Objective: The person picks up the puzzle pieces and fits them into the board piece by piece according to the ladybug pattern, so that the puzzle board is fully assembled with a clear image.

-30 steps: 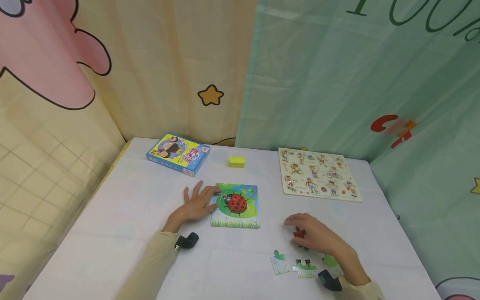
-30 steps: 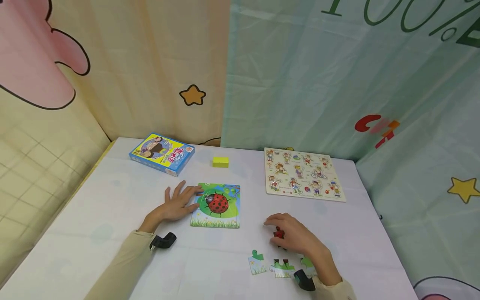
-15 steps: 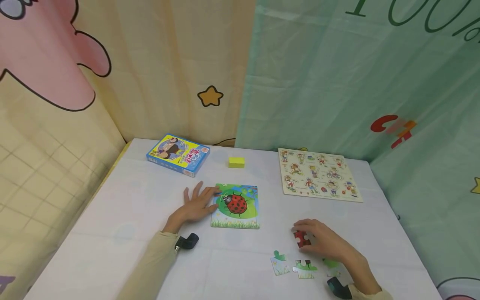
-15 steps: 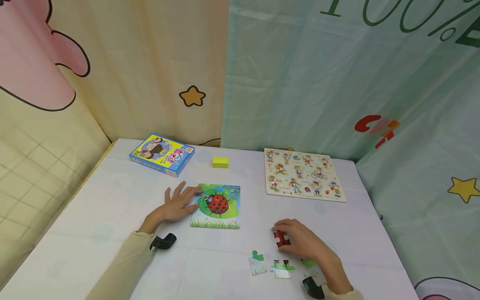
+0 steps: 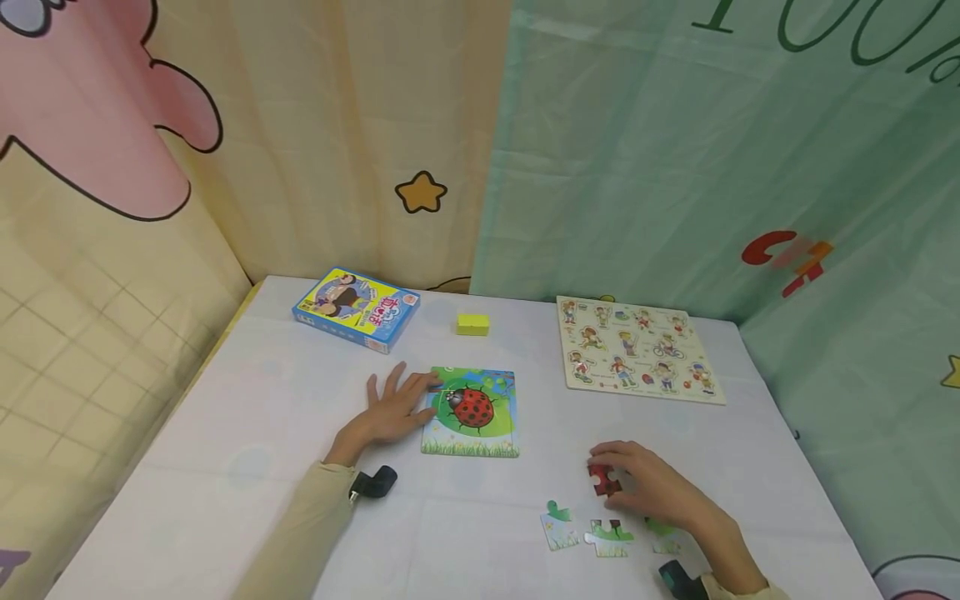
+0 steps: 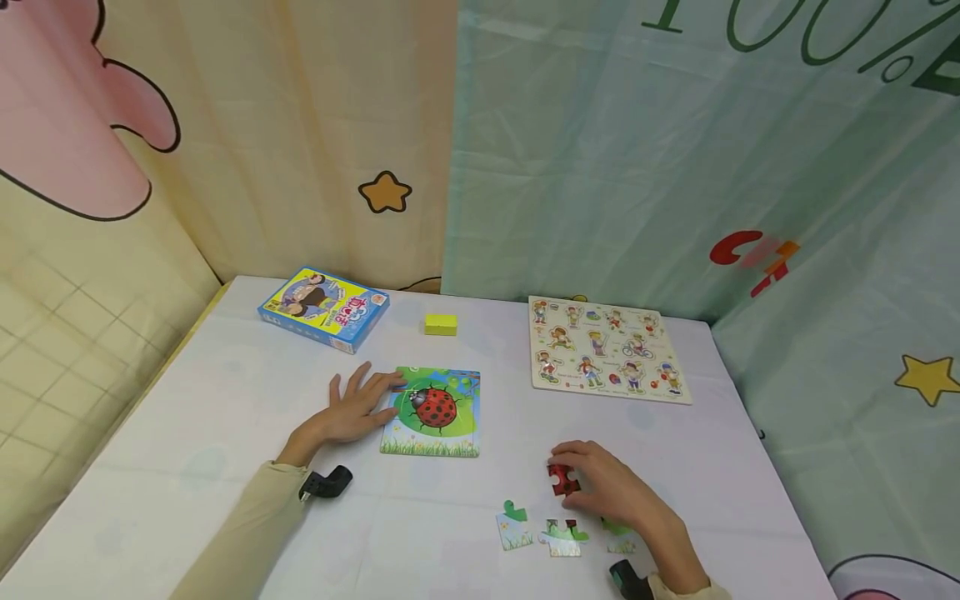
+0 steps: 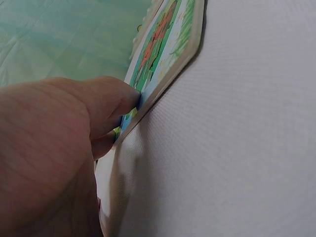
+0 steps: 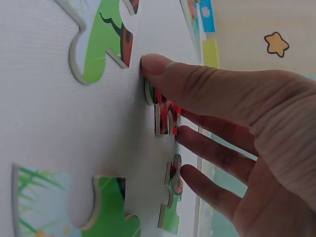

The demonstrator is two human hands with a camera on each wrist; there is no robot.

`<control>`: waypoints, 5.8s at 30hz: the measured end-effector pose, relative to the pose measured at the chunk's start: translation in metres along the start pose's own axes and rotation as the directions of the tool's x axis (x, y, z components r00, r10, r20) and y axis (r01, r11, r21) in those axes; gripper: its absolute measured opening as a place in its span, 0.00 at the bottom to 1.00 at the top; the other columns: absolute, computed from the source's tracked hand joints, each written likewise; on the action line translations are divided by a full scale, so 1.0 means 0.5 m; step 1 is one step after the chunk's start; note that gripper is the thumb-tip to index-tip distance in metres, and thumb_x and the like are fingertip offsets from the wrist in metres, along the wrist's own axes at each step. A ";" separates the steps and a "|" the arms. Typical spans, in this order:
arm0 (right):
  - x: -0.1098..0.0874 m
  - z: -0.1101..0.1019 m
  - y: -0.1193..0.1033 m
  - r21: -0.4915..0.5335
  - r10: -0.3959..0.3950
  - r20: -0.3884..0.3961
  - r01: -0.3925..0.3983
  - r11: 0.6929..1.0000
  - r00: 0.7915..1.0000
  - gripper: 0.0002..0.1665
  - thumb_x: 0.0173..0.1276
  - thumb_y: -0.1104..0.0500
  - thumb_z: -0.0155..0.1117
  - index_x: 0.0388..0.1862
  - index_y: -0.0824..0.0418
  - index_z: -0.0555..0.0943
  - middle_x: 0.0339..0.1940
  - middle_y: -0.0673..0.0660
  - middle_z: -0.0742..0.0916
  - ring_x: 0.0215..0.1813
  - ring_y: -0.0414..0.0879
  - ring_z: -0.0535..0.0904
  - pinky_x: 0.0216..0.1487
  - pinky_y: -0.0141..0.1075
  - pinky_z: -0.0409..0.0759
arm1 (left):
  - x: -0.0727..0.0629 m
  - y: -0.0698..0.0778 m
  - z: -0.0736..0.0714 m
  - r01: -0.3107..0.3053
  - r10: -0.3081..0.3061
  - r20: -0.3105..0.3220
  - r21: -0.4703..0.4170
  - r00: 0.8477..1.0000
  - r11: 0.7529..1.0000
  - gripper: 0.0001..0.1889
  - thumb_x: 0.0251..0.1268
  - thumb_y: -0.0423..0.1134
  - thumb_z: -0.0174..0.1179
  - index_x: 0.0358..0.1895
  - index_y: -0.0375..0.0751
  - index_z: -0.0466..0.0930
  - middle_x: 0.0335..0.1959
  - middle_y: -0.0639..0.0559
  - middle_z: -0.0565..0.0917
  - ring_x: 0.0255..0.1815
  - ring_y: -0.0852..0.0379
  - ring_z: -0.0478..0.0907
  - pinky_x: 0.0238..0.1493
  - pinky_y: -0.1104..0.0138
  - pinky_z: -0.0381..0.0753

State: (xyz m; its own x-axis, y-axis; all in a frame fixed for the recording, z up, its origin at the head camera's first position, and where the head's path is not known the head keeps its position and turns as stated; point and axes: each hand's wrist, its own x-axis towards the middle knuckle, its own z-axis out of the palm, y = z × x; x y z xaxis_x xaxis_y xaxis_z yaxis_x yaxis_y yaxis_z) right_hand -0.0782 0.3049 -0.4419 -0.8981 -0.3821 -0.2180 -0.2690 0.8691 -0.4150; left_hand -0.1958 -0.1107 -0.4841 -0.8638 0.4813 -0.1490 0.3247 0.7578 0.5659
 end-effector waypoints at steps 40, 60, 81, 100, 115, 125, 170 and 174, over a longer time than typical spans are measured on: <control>0.105 0.021 -0.079 -0.151 -0.281 -0.092 0.266 0.952 0.955 0.24 0.61 0.47 0.75 0.56 0.51 0.85 0.59 0.49 0.82 0.59 0.47 0.79 0.60 0.48 0.80 | -0.002 0.002 -0.006 0.008 -0.008 0.007 0.022 1.000 1.000 0.30 0.75 0.48 0.53 0.76 0.49 0.59 0.80 0.45 0.58 0.81 0.30 0.32 0.70 0.28 0.25; 0.217 0.013 -0.140 -0.155 -0.360 -0.026 0.352 0.923 0.932 0.24 0.64 0.47 0.73 0.57 0.56 0.85 0.61 0.53 0.82 0.60 0.49 0.79 0.60 0.46 0.80 | -0.004 -0.002 -0.007 0.008 -0.008 0.003 0.019 1.000 1.000 0.30 0.75 0.47 0.53 0.76 0.48 0.60 0.79 0.44 0.59 0.81 0.30 0.33 0.69 0.27 0.25; 0.304 0.016 -0.215 -0.208 -0.347 0.041 0.348 0.914 0.937 0.27 0.66 0.46 0.71 0.61 0.56 0.83 0.65 0.56 0.82 0.67 0.53 0.76 0.67 0.48 0.75 | -0.002 0.003 -0.002 0.000 0.000 0.000 0.025 1.000 1.000 0.29 0.76 0.49 0.52 0.77 0.50 0.59 0.80 0.46 0.58 0.81 0.31 0.33 0.70 0.28 0.25; 0.335 0.029 -0.233 -0.199 -0.314 0.028 0.313 0.929 0.949 0.28 0.65 0.44 0.72 0.55 0.61 0.86 0.62 0.59 0.84 0.65 0.54 0.78 0.67 0.46 0.76 | 0.001 0.001 -0.002 0.007 -0.008 0.015 0.026 1.000 1.000 0.29 0.77 0.49 0.51 0.76 0.52 0.59 0.80 0.48 0.57 0.82 0.32 0.31 0.70 0.29 0.24; 0.333 0.044 -0.244 -0.281 -0.309 -0.013 0.293 0.914 0.951 0.19 0.64 0.47 0.73 0.46 0.59 0.89 0.57 0.56 0.84 0.58 0.51 0.78 0.62 0.47 0.77 | 0.002 0.004 -0.002 0.000 0.000 0.011 0.001 1.000 1.000 0.30 0.76 0.49 0.52 0.77 0.48 0.58 0.79 0.45 0.59 0.81 0.32 0.31 0.69 0.29 0.24; 0.317 0.034 -0.220 -0.149 -0.306 0.101 0.318 0.936 0.947 0.27 0.76 0.50 0.59 0.68 0.60 0.77 0.71 0.59 0.75 0.64 0.58 0.70 0.60 0.56 0.75 | -0.002 0.005 -0.003 -0.007 0.007 0.003 0.006 1.000 1.000 0.30 0.76 0.48 0.52 0.77 0.48 0.59 0.79 0.44 0.59 0.81 0.31 0.32 0.69 0.28 0.25; -0.047 -0.010 0.101 0.023 0.058 -0.197 -0.054 0.998 0.979 0.29 0.57 0.51 0.78 0.59 0.52 0.83 0.63 0.59 0.81 0.65 0.64 0.74 0.62 0.64 0.73 | 0.000 0.005 0.008 -0.013 0.013 -0.001 0.008 1.000 1.000 0.29 0.76 0.48 0.53 0.76 0.49 0.60 0.80 0.44 0.58 0.81 0.30 0.33 0.69 0.28 0.25; -0.054 -0.009 0.117 0.094 0.089 -0.184 -0.073 0.993 0.979 0.30 0.57 0.48 0.77 0.60 0.49 0.82 0.62 0.57 0.82 0.65 0.63 0.75 0.62 0.62 0.74 | 0.001 0.007 0.008 -0.006 0.006 0.006 0.012 1.000 1.000 0.29 0.75 0.47 0.53 0.76 0.49 0.60 0.80 0.45 0.58 0.81 0.30 0.33 0.69 0.28 0.26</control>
State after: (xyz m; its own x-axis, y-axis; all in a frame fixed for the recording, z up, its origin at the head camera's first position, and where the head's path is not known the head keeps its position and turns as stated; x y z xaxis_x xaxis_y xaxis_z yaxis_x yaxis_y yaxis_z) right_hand -0.0714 0.3673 -0.4561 -0.9671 -0.2387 -0.0880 -0.1690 0.8614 -0.4790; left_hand -0.1935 -0.1059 -0.4854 -0.8595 0.4884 -0.1506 0.3345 0.7603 0.5568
